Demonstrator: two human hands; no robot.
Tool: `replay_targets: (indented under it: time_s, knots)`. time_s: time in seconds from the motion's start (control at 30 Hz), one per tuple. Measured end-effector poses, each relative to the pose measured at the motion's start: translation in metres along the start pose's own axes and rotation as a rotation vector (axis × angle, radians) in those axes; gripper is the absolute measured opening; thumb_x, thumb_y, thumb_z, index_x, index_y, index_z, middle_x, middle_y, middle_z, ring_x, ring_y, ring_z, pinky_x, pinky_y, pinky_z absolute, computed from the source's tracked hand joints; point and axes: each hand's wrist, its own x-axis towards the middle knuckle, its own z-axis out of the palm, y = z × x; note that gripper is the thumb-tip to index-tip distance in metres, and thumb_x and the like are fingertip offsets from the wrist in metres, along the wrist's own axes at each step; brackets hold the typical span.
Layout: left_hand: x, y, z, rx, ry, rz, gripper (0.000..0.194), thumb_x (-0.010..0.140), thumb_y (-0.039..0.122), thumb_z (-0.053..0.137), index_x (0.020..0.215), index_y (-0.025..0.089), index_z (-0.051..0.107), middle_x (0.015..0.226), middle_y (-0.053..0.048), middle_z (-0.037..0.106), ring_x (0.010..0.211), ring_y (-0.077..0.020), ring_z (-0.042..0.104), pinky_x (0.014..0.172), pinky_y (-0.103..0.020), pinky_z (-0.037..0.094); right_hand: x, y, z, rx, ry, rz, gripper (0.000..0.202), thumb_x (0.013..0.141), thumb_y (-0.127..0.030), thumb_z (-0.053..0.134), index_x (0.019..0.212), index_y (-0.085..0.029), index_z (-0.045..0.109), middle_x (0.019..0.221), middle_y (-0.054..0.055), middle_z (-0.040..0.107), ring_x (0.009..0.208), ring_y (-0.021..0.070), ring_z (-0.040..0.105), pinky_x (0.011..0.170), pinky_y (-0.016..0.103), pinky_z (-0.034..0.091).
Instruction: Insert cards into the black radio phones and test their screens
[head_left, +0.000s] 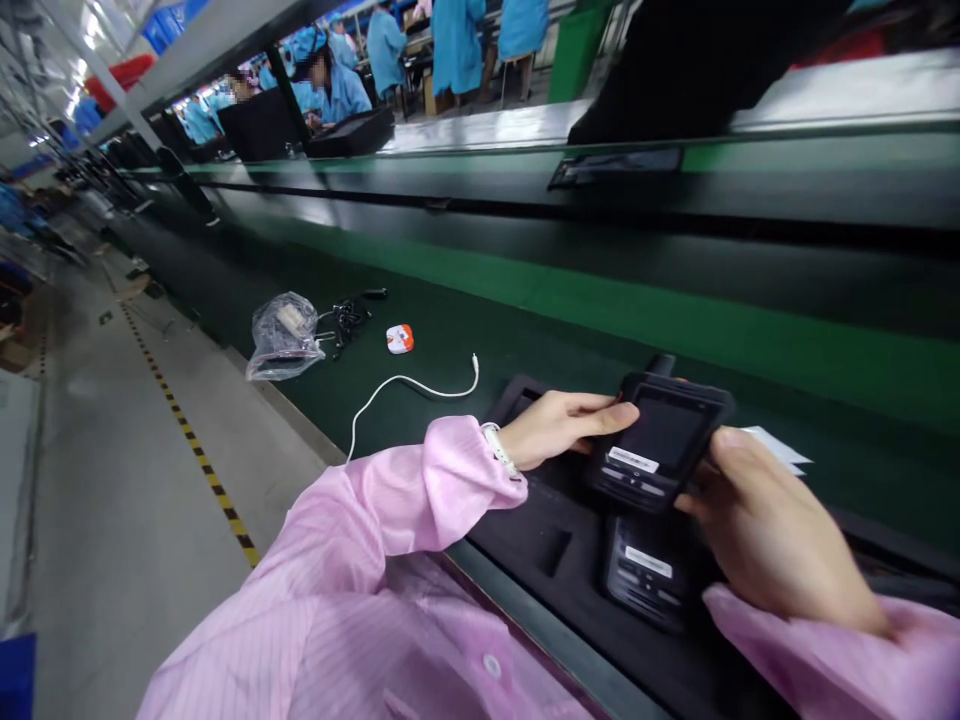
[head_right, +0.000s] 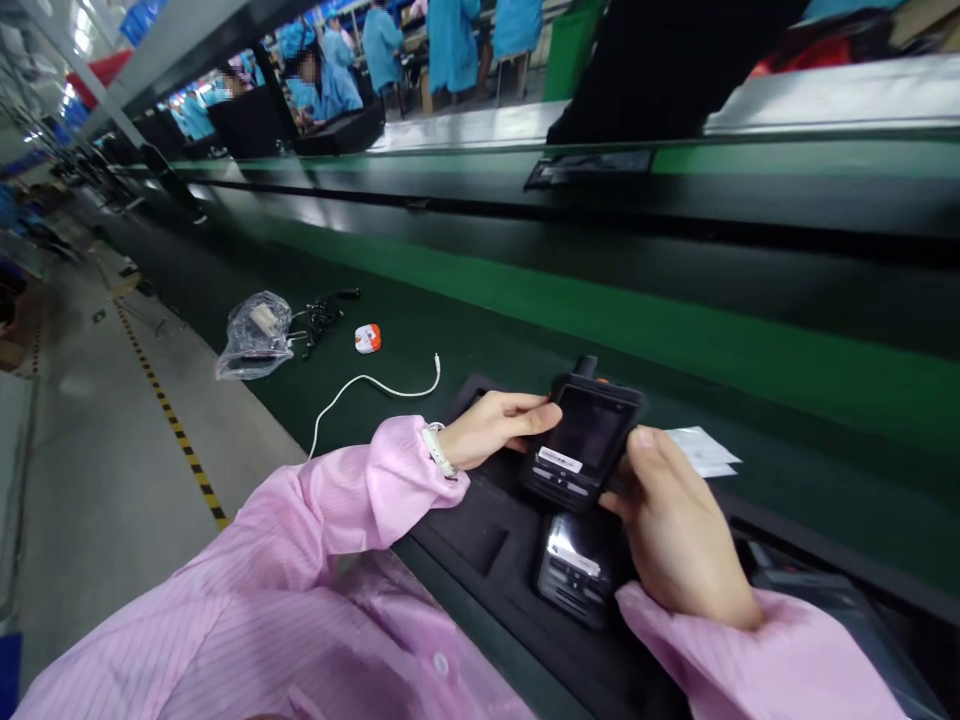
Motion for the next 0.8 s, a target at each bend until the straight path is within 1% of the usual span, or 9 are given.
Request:
replay_targets:
  time_s: [0.1, 0.17, 0.23, 0.33, 0.37, 0.47, 0.57, 0.67, 0.8]
  knots:
    - [0.001, 0.0, 0.0, -0.001, 0.005, -0.01, 0.05, 0.067, 0.048, 0.092, 0.102, 0.014, 0.08, 0.096, -0.006, 0.071, 0.093, -0.0192, 0.063, 0.094, -0.038, 0.049, -0.002, -0.005, 0.005, 0.047, 0.163, 0.18, 0.034, 0.077, -0.072, 0.07, 0.078, -0.038, 0.069, 0.11, 0.009, 0.074, 0.1, 0.0342, 0.072, 0.07, 0.053, 0.067]
    - [0.002, 0.0, -0.001, 0.01, -0.001, -0.006, 0.052, 0.067, 0.051, 0.091, 0.103, 0.014, 0.08, 0.097, -0.006, 0.073, 0.094, -0.0201, 0.064, 0.093, -0.038, 0.05, -0.002, -0.006, 0.007, 0.051, 0.175, 0.196, 0.037, 0.074, -0.073, 0.072, 0.082, -0.038, 0.071, 0.113, 0.01, 0.073, 0.104, 0.0355, 0.071, 0.068, 0.053, 0.066]
    - [0.002, 0.001, -0.002, 0.029, -0.011, 0.007, 0.055, 0.064, 0.055, 0.092, 0.1, 0.014, 0.079, 0.095, -0.006, 0.073, 0.091, -0.0197, 0.064, 0.089, -0.037, 0.05, -0.001, -0.007, 0.007, 0.059, 0.185, 0.206, 0.039, 0.072, -0.073, 0.074, 0.085, -0.037, 0.071, 0.113, 0.01, 0.073, 0.104, 0.0345, 0.07, 0.062, 0.047, 0.065]
    - [0.0, 0.001, -0.001, 0.06, -0.029, 0.047, 0.062, 0.057, 0.063, 0.092, 0.092, 0.014, 0.078, 0.09, -0.005, 0.073, 0.086, -0.0178, 0.064, 0.082, -0.033, 0.051, -0.002, -0.011, 0.007, 0.095, 0.182, 0.204, 0.045, 0.068, -0.073, 0.079, 0.084, -0.032, 0.069, 0.106, 0.009, 0.072, 0.099, 0.0314, 0.07, 0.05, 0.036, 0.057]
    - [-0.001, 0.002, -0.001, 0.074, -0.048, 0.076, 0.064, 0.057, 0.065, 0.091, 0.094, 0.014, 0.077, 0.094, -0.006, 0.074, 0.088, -0.0186, 0.065, 0.082, -0.031, 0.051, -0.003, -0.013, 0.007, 0.106, 0.196, 0.198, 0.049, 0.064, -0.074, 0.082, 0.082, -0.031, 0.068, 0.1, 0.008, 0.072, 0.095, 0.0303, 0.07, 0.047, 0.033, 0.054]
    - [0.0, 0.005, -0.001, 0.12, -0.074, 0.155, 0.065, 0.058, 0.069, 0.089, 0.092, 0.014, 0.077, 0.093, -0.006, 0.076, 0.088, -0.0198, 0.068, 0.072, -0.027, 0.052, -0.002, -0.022, 0.01, 0.101, 0.176, 0.157, 0.062, 0.059, -0.081, 0.08, 0.082, -0.026, 0.063, 0.092, 0.004, 0.067, 0.086, 0.0246, 0.067, 0.05, 0.03, 0.054]
    - [0.006, 0.009, -0.003, 0.146, -0.077, 0.209, 0.052, 0.067, 0.063, 0.087, 0.077, 0.016, 0.07, 0.08, -0.002, 0.073, 0.077, -0.0154, 0.066, 0.062, -0.022, 0.049, 0.003, -0.027, 0.011, 0.095, 0.157, 0.097, 0.065, 0.064, -0.085, 0.075, 0.079, -0.025, 0.057, 0.084, 0.002, 0.058, 0.079, 0.019, 0.06, 0.053, 0.028, 0.053]
    - [0.009, 0.011, -0.004, 0.168, -0.084, 0.258, 0.053, 0.069, 0.063, 0.086, 0.066, 0.017, 0.06, 0.067, 0.001, 0.065, 0.065, -0.0118, 0.06, 0.054, -0.02, 0.045, 0.005, -0.029, 0.011, 0.071, 0.152, 0.064, 0.062, 0.072, -0.084, 0.069, 0.079, -0.025, 0.053, 0.079, 0.0, 0.05, 0.075, 0.0163, 0.054, 0.054, 0.026, 0.051]
    - [0.008, 0.013, -0.003, 0.196, -0.09, 0.285, 0.053, 0.073, 0.063, 0.083, 0.064, 0.017, 0.058, 0.066, 0.001, 0.062, 0.063, -0.0118, 0.06, 0.053, -0.021, 0.046, 0.003, -0.031, 0.011, 0.063, 0.127, 0.057, 0.058, 0.078, -0.081, 0.066, 0.081, -0.025, 0.052, 0.083, 0.0, 0.05, 0.078, 0.016, 0.052, 0.056, 0.025, 0.051]
